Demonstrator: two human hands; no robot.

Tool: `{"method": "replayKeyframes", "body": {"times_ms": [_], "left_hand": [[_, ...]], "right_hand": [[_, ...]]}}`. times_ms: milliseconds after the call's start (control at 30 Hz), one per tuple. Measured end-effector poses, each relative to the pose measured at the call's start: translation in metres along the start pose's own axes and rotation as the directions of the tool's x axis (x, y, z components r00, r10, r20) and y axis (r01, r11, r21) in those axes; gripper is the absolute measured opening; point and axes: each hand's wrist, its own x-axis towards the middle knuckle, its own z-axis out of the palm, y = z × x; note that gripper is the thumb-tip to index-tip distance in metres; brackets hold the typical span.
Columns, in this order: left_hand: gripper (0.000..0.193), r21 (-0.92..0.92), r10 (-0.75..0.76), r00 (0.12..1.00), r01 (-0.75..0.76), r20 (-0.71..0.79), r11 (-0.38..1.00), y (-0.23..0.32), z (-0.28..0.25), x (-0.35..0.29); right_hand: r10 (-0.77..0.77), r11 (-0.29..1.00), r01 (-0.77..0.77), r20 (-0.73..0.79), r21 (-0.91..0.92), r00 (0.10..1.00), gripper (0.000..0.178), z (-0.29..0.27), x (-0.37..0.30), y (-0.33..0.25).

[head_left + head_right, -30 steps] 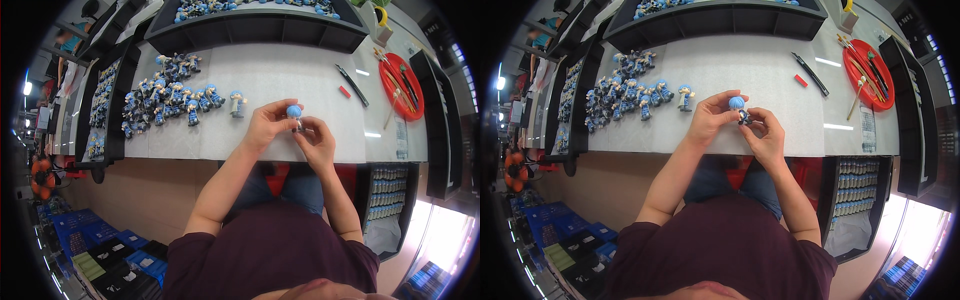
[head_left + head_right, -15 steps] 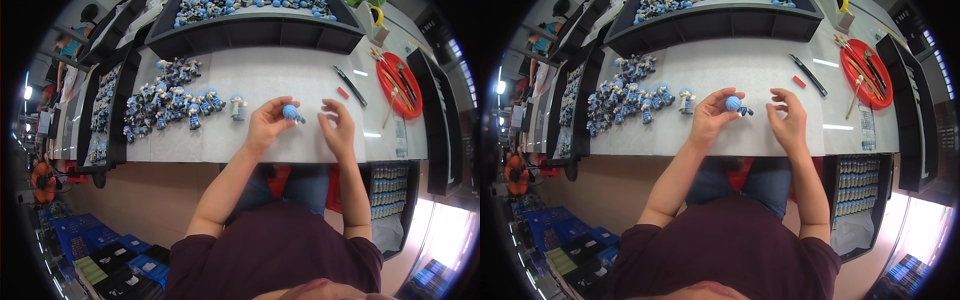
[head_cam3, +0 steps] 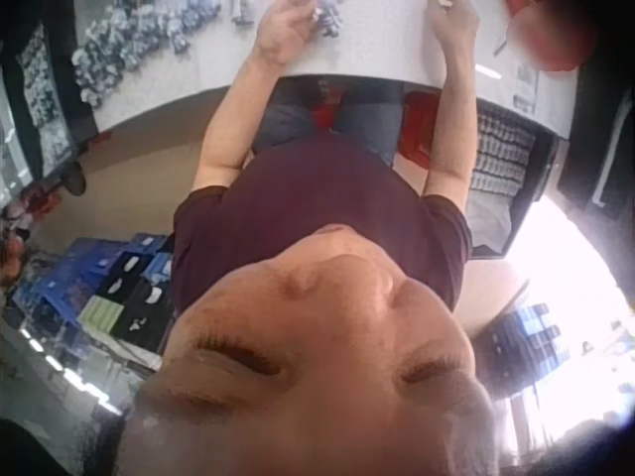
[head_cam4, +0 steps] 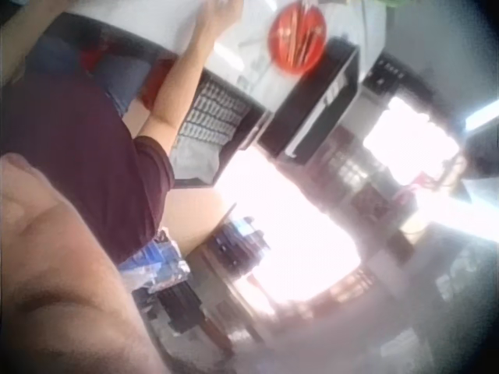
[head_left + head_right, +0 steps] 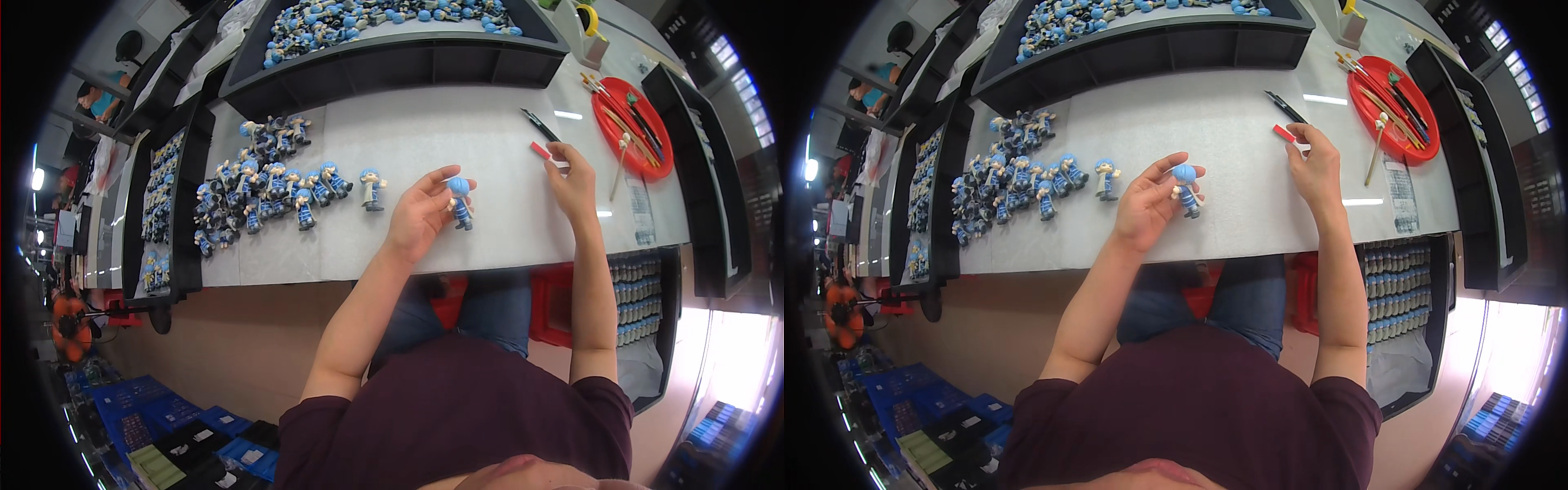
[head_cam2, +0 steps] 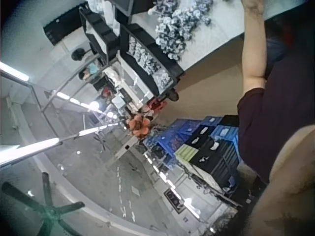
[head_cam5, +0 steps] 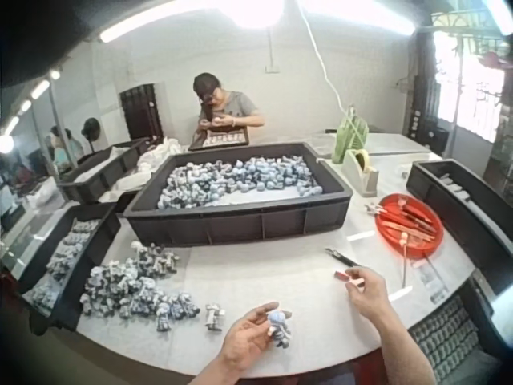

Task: The person assembles small blue and white toy figures at a workbench. They pick up individual figures, attach small red accessories to them, and place the completed units into a black tray. The person also gathers loose figures from the table and organizes them into the tray.

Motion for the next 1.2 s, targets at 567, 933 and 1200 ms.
{"method": "replayKeyframes", "body": {"times_ms": [567,933,1200], "left_hand": [[0.040,0.169,-0.003,0.999,0.009,-0.037,0.986,-0.004,0.002,0.000],[0.043,0.124,-0.059,0.998,0.061,-0.019,0.990,-0.005,-0.001,0.001],[0.048,0.207,-0.046,0.999,0.045,0.001,0.977,-0.007,-0.002,0.001]], "right_hand": [[0.242,0.907,-0.304,0.230,0.291,0.942,0.028,0.009,0.022,0.000],[0.281,0.141,-0.665,0.615,0.733,0.737,0.034,0.001,-0.006,-0.019],[0.217,0.132,-0.628,0.596,0.767,0.773,0.039,0.013,-0.017,-0.022]]}}
